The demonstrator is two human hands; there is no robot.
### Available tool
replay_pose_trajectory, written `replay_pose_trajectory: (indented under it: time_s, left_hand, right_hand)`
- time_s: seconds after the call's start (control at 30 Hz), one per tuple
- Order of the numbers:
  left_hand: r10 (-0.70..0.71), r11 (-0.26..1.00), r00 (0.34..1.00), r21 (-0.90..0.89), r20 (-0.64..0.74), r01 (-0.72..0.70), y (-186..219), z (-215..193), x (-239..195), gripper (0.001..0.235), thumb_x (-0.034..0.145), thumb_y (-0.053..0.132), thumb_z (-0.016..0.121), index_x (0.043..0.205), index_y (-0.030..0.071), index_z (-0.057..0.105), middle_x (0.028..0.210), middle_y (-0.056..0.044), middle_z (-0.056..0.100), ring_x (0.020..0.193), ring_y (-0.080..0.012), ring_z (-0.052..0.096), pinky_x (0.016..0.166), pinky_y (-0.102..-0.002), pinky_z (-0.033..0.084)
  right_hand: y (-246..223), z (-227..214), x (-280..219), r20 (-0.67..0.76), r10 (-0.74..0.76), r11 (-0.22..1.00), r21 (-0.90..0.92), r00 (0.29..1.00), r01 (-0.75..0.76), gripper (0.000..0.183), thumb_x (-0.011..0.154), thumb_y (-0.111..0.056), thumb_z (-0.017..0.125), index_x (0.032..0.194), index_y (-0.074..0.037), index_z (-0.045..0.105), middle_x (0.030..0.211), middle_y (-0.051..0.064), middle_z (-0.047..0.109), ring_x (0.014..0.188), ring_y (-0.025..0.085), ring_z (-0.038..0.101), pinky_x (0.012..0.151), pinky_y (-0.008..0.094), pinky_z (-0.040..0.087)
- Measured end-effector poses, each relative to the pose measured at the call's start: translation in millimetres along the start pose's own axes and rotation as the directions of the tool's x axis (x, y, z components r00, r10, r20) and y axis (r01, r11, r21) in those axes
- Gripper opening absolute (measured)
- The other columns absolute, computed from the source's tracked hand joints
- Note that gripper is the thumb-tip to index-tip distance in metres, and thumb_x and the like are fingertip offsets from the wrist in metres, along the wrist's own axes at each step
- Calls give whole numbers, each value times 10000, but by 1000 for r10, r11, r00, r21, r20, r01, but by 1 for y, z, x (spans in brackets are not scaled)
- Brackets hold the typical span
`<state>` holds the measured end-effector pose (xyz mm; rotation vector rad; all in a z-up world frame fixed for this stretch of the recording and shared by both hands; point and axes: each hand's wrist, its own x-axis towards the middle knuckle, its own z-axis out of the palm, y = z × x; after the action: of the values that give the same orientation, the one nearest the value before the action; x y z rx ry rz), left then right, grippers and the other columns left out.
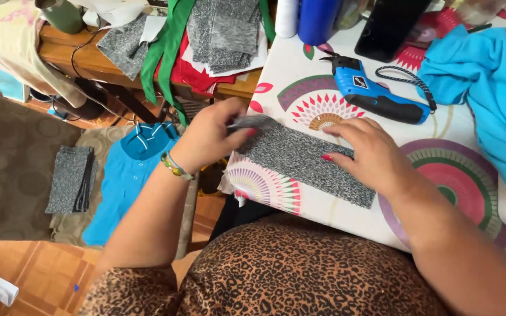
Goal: Cutting and trimming small pieces of grey fabric using a handheld electric rotary cutter on a work table.
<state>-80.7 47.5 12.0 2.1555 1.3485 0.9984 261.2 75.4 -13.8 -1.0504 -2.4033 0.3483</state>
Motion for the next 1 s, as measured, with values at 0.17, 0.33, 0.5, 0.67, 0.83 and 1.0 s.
replay_pose_trajectory:
  time_s: [0.17, 0.33, 0.5, 0.67, 0.83, 1.0]
  left_hand:
    - [233, 972, 942, -65, 242, -224, 111, 2, 41, 346, 908, 185, 744, 1205, 80, 602, 932, -194, 736, 892, -443, 733, 766, -532, 598]
    - [345, 817, 939, -488, -14, -307, 103, -9, 89, 336, 977, 123, 797, 1271, 108, 634, 1089, -77, 755, 1030, -154, 714, 946, -356, 607]
    - [-21, 884, 998, -468, -67, -13, 10, 25, 80, 388, 952, 162, 791, 1282, 79, 605, 949, -36, 700, 890, -117, 676, 838, -293, 591]
    - [-129, 903, 991, 409, -34, 132, 17, 42, 37, 741, 893, 580, 744, 1264, -35, 562, 1112, -276, 621, 983, -498, 686, 825, -579, 581]
    - [-153, 861, 983, 502, 101, 83, 17, 64, -1, 461, 738, 547, 841, 920, 163, 663, 962, -66, 639, 929, -350, 699, 785, -452, 541]
    - [-103, 944, 988, 325, 118, 59, 19, 67, -15, 383, 794, 381, 826, 1023, 164, 609, 877, -77, 694, 877, -361, 734, 795, -450, 563]
  right_hand:
    - [-3, -16, 1, 120, 5, 947, 318, 993, -44, 857, 679, -132, 898, 1449, -8, 543, 1372, 245, 622, 1309, 453, 546, 1107, 567, 399]
    - [1, -78, 4, 483, 318, 594, 569, 816, -568, 669, 646, 3, 875, 1288, -14, 688, 1103, 183, 796, 1002, 278, 709, 942, 479, 551]
    - [79, -72, -16, 176, 398, 578, 714, 900, -395, 635, 841, -57, 756, 1445, -51, 562, 1099, 53, 661, 924, 120, 655, 875, 284, 530]
    - [117, -42, -24, -301, 186, 933, -243, 935, -264, 522, 848, -335, 945, 1309, -187, 752, 1130, -75, 663, 941, 103, 688, 828, 250, 534]
    - [28, -30, -4, -74, 111, 991, 82, 991, -104, 198, 801, -170, 857, 987, -196, 793, 914, -4, 729, 754, 181, 685, 701, 309, 557]
    - [24, -16, -4, 115, 155, 988, -13, 981, -155, 279, 779, -250, 857, 1048, -225, 790, 973, -22, 732, 766, 175, 689, 725, 330, 574]
